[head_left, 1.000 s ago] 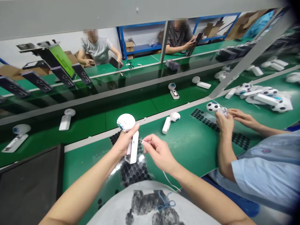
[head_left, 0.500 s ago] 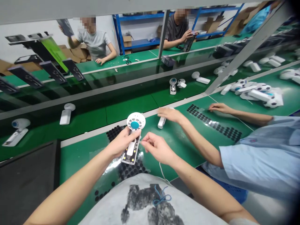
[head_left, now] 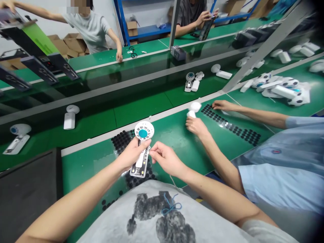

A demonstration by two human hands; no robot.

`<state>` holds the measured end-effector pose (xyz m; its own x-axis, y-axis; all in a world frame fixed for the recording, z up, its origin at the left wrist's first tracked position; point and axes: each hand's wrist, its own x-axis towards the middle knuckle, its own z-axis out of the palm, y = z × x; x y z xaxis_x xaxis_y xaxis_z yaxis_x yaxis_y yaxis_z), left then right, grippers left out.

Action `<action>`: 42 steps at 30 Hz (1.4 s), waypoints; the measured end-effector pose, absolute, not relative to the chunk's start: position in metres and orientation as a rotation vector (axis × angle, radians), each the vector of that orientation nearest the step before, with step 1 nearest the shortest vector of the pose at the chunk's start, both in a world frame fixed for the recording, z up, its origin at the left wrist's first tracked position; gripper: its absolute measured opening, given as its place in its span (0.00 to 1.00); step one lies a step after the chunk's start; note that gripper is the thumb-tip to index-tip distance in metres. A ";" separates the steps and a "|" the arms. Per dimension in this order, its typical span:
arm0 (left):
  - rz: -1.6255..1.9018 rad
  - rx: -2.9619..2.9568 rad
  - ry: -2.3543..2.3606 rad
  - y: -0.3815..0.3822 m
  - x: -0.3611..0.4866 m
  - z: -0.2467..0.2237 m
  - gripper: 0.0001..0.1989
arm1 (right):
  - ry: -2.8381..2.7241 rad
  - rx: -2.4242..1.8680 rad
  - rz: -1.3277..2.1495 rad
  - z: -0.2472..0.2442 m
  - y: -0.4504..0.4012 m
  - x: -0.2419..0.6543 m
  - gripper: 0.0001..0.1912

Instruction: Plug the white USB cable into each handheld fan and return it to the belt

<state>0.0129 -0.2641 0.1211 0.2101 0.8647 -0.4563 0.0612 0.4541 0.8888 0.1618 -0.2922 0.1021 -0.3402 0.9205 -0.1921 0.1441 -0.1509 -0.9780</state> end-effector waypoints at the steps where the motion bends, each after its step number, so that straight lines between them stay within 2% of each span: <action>1: 0.699 0.943 1.217 -0.262 0.015 0.119 0.21 | -1.474 -1.244 1.559 0.099 -0.289 0.162 0.05; 6: 0.706 0.972 1.218 -0.248 0.033 0.089 0.17 | -1.438 -1.323 1.602 0.078 -0.271 0.174 0.07; 10: 0.748 0.991 1.320 -0.223 0.029 0.054 0.14 | -1.202 -1.483 1.747 0.066 -0.277 0.229 0.13; 11: 0.781 0.995 1.358 -0.213 0.025 0.047 0.14 | -1.151 -1.588 1.650 0.062 -0.279 0.248 0.14; 13: 0.816 0.984 1.412 -0.192 0.018 0.035 0.12 | -1.075 -1.858 1.176 0.056 -0.281 0.278 0.16; 17: 0.743 0.981 1.369 -0.152 0.050 0.014 0.09 | -1.203 -1.886 1.012 0.045 -0.273 0.279 0.17; 21: 0.644 1.046 1.303 -0.127 0.113 -0.001 0.08 | -1.601 -1.896 0.757 0.027 -0.243 0.232 0.22; 23: 0.614 1.114 1.317 -0.119 0.118 -0.001 0.08 | -1.816 -1.908 0.640 0.013 -0.222 0.219 0.23; 27: 0.731 1.287 1.555 -0.092 0.044 0.014 0.21 | -2.052 -1.926 0.462 -0.018 -0.193 0.228 0.23; 32: 0.928 1.240 2.147 -0.052 -0.122 0.042 0.30 | -1.901 -1.993 0.726 -0.039 -0.186 0.255 0.25; 36: 0.959 1.031 2.435 -0.046 -0.209 0.047 0.35 | -1.808 -2.019 0.848 -0.028 -0.188 0.255 0.25; 39: 0.956 0.863 2.443 -0.047 -0.235 0.042 0.33 | -1.706 -2.017 0.875 -0.008 -0.195 0.242 0.21; 42: 0.974 0.760 2.297 -0.048 -0.238 0.041 0.25 | -1.580 -1.969 0.894 0.012 -0.203 0.230 0.18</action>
